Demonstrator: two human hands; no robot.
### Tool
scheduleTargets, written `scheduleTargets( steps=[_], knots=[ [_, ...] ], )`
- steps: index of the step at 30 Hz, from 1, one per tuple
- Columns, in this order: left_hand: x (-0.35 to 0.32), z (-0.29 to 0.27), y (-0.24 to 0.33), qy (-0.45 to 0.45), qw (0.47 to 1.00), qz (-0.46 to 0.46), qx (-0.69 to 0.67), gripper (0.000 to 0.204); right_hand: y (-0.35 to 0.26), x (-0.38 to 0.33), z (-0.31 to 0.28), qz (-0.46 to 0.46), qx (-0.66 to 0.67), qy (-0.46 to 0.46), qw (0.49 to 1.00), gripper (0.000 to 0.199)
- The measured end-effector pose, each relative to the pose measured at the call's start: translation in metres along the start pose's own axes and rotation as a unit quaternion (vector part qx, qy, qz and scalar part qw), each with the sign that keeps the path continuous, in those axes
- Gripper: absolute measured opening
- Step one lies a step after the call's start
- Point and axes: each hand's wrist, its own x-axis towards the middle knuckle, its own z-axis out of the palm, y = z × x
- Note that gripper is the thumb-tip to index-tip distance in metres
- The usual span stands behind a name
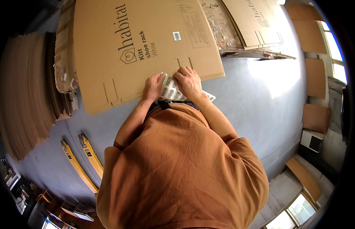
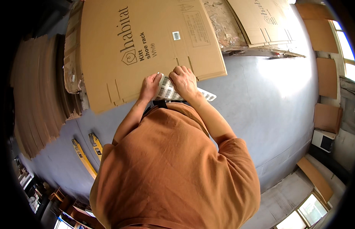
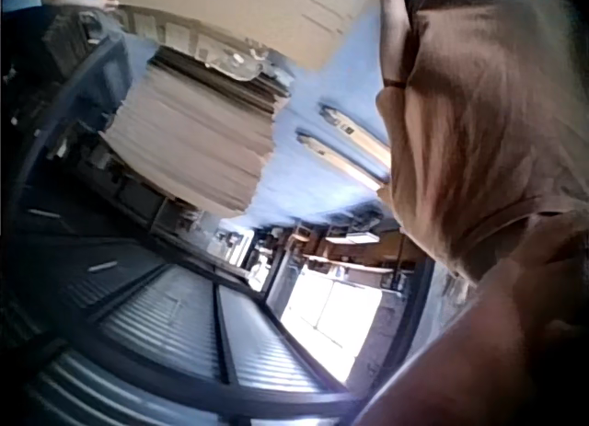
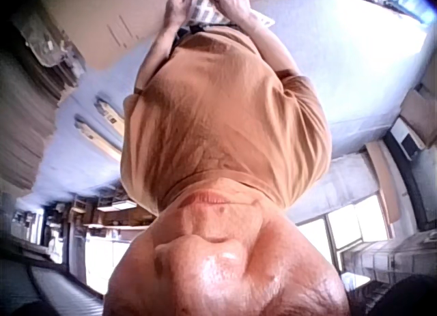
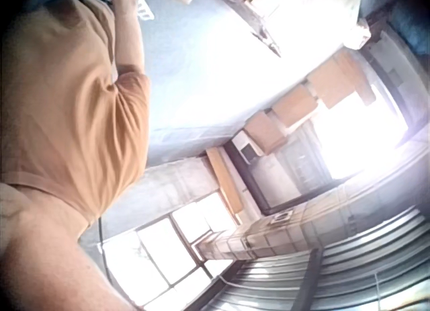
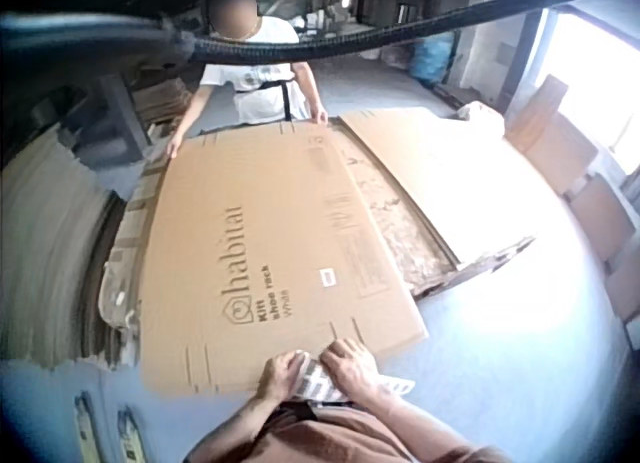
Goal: The person applies barcode stickers to a stack of cardboard boxes labeled 'habitat'. They peel individual stickers from a sheet and press them onto the top surface of the boxes. The person occasionally moves the boxes to access new surfaces or stacks them.
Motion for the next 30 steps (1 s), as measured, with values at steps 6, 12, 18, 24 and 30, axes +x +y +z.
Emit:
scheduleTargets(
  steps=[6,12,18,24,30],
  knots=[
    [-0.007,0.001,-0.010,0.048,0.998,-0.006,0.043,0.041,0.010,0.007,0.004,0.079,0.101,-0.047,0.991,0.015],
    [-0.010,-0.004,0.001,0.047,0.997,-0.002,0.058,0.039,0.007,0.012,0.022,0.029,0.093,-0.095,0.991,0.015],
    [-0.007,-0.007,-0.037,0.104,0.989,-0.038,0.099,0.035,0.004,0.017,0.022,0.114,0.238,-0.029,0.964,0.009],
    [-0.022,0.006,-0.051,0.078,0.974,0.129,0.170,0.025,0.034,0.031,0.052,0.401,0.402,-0.076,0.820,0.019],
    [-0.017,0.012,-0.039,0.083,0.937,0.265,0.210,0.016,0.048,0.030,0.098,0.429,0.462,-0.077,0.773,0.019]
  ],
)
